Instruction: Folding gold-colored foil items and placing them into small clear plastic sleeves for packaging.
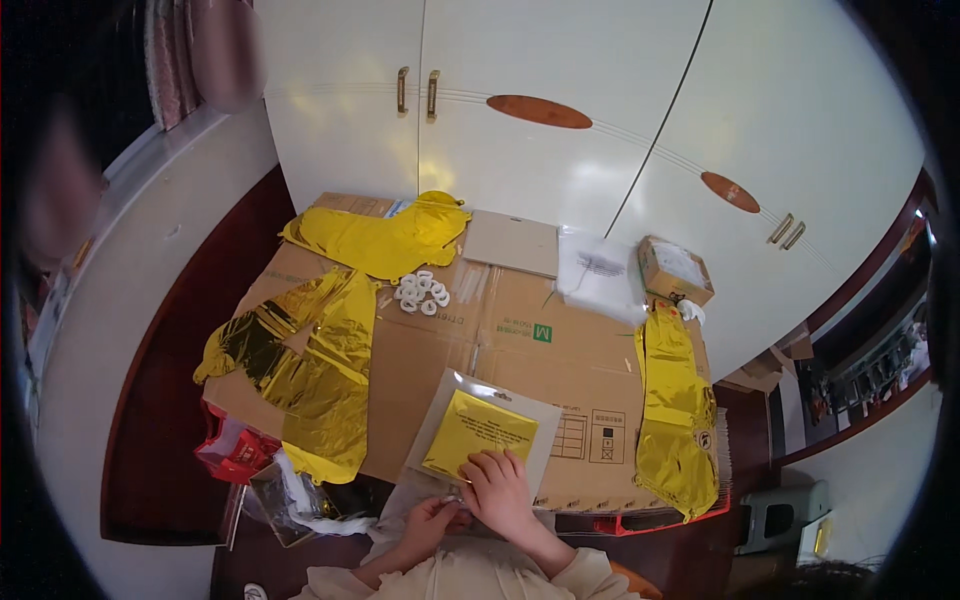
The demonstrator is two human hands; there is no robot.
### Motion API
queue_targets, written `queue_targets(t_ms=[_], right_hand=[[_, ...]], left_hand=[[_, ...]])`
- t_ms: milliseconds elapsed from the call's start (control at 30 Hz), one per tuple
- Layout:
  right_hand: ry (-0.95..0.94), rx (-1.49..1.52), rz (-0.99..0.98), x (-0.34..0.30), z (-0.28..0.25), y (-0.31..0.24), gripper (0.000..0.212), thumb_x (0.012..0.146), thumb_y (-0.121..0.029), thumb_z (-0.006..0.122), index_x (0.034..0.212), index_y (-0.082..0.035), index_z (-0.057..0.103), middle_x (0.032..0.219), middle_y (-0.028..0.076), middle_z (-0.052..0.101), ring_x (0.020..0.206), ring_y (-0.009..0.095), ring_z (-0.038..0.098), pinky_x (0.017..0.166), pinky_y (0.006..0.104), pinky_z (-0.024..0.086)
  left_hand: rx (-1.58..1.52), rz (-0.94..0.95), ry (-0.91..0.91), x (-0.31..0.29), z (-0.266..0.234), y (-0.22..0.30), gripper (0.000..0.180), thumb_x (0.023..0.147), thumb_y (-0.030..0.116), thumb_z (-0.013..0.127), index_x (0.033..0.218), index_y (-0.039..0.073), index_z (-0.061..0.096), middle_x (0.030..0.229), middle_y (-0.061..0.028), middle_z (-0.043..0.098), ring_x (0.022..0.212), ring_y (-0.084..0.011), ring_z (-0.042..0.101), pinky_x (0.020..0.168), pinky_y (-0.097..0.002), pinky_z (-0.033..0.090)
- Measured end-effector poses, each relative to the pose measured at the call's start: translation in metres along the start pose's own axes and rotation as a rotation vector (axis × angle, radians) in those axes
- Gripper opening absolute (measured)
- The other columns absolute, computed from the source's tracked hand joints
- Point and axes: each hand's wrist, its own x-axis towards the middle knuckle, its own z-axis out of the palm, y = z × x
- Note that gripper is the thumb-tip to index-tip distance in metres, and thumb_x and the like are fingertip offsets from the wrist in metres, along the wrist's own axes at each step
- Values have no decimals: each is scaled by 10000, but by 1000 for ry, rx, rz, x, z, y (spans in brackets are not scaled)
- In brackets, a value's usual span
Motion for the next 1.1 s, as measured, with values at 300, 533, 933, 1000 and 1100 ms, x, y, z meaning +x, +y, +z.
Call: queue_targets(t_ms=[300,533,933,1000,1100], right_hand=[[-62,-9,-11,-8,-10,6,325,810,-199,672,1113,-94,618,1178,86,589,1167,271,523,1047,493,352],[-15,115,79,1,-38,35,375,856,-194,635,1194,-38,587,1254,155,563,1210,331,511,1060,508,360],[-181,-168,100,8,-12,52,713,914,-456,540,1393,58,417,1459,273,382,1397,393,319,1133,535,237],[-182,-193,98,6,-10,52,738,910,-496,530,1394,50,423,1463,274,377,1400,392,313,1130,537,237],[-174,-186,107,5,-9,53,768,907,-543,510,1395,43,426,1462,279,374,1400,398,310,1132,537,231]], left_hand=[[25,63,-24,3,-10,-5,211,974,197,595,991,-9,638,878,-70,702,789,-140,669,703,-279,537],[1163,378,-167,-35,4,102,252,918,220,626,1063,14,645,908,-110,685,794,-242,661,702,-360,515],[1925,1041,-228,86,10,137,812,896,614,484,1446,28,365,1502,-191,358,1411,-329,316,1149,-560,196],[1935,1047,-225,89,9,137,843,879,645,485,1451,38,365,1507,-182,355,1417,-318,309,1150,-567,189],[1935,1058,-220,90,9,137,854,848,663,511,1441,59,397,1503,-164,368,1418,-299,311,1140,-591,195]])
